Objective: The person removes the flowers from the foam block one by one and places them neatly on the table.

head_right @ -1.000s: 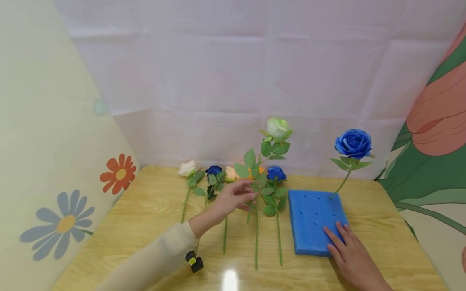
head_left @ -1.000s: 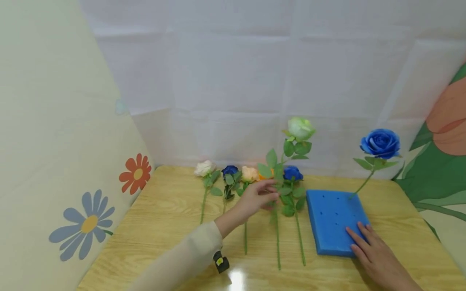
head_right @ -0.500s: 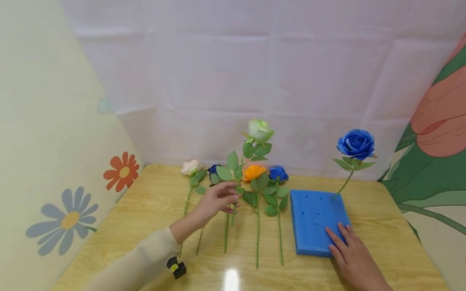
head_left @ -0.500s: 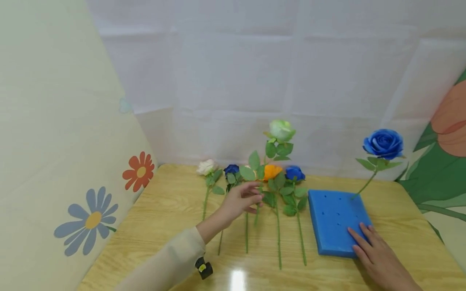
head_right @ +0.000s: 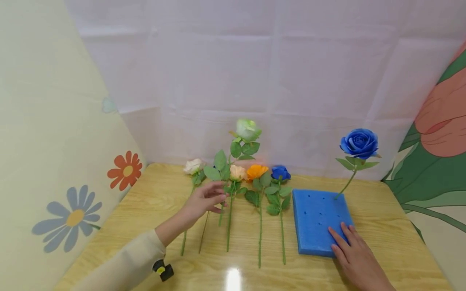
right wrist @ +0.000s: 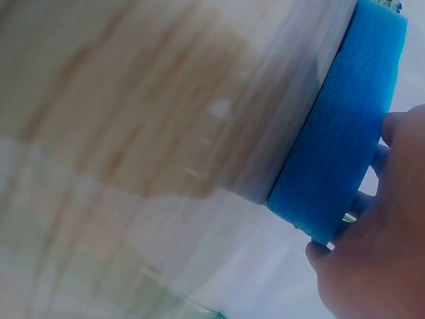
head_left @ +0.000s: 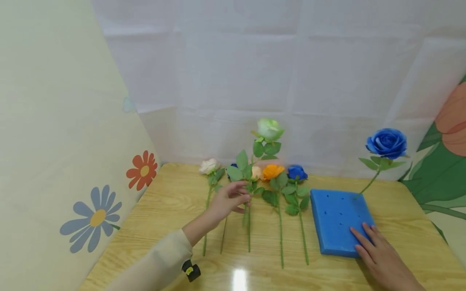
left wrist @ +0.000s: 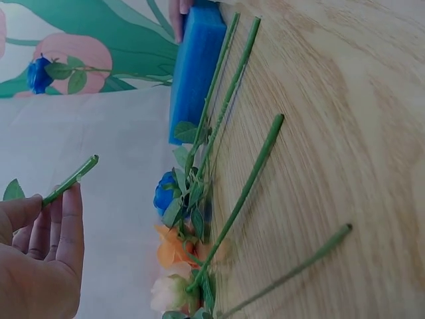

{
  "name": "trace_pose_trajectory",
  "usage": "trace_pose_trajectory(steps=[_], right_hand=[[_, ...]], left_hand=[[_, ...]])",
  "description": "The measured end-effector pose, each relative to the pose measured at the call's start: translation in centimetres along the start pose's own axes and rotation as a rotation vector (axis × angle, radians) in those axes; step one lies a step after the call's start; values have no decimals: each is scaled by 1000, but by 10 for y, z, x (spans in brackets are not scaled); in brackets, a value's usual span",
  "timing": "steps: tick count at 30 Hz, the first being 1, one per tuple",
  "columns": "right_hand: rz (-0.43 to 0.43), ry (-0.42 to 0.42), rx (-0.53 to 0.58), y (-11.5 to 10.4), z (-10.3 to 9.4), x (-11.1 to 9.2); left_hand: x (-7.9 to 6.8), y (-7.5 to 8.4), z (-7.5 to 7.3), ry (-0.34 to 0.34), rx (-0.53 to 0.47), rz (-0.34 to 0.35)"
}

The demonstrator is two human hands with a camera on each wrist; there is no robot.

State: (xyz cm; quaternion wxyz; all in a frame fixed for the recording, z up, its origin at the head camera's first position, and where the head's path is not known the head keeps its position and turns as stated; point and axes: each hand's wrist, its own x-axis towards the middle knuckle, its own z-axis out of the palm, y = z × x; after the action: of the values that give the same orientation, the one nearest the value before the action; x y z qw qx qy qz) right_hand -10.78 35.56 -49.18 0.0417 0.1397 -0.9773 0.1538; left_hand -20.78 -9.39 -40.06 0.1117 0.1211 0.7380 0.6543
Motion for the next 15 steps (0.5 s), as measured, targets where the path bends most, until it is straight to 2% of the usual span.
trace_pose_trajectory(steps=[8,15], right_hand=[[5,-7,-10,1,0,2],[18,-9,-25,0,-1,3]], left_hand=[[-11,-4,-17,18,25,-10],[-21,-9,-30,63,28,-44]])
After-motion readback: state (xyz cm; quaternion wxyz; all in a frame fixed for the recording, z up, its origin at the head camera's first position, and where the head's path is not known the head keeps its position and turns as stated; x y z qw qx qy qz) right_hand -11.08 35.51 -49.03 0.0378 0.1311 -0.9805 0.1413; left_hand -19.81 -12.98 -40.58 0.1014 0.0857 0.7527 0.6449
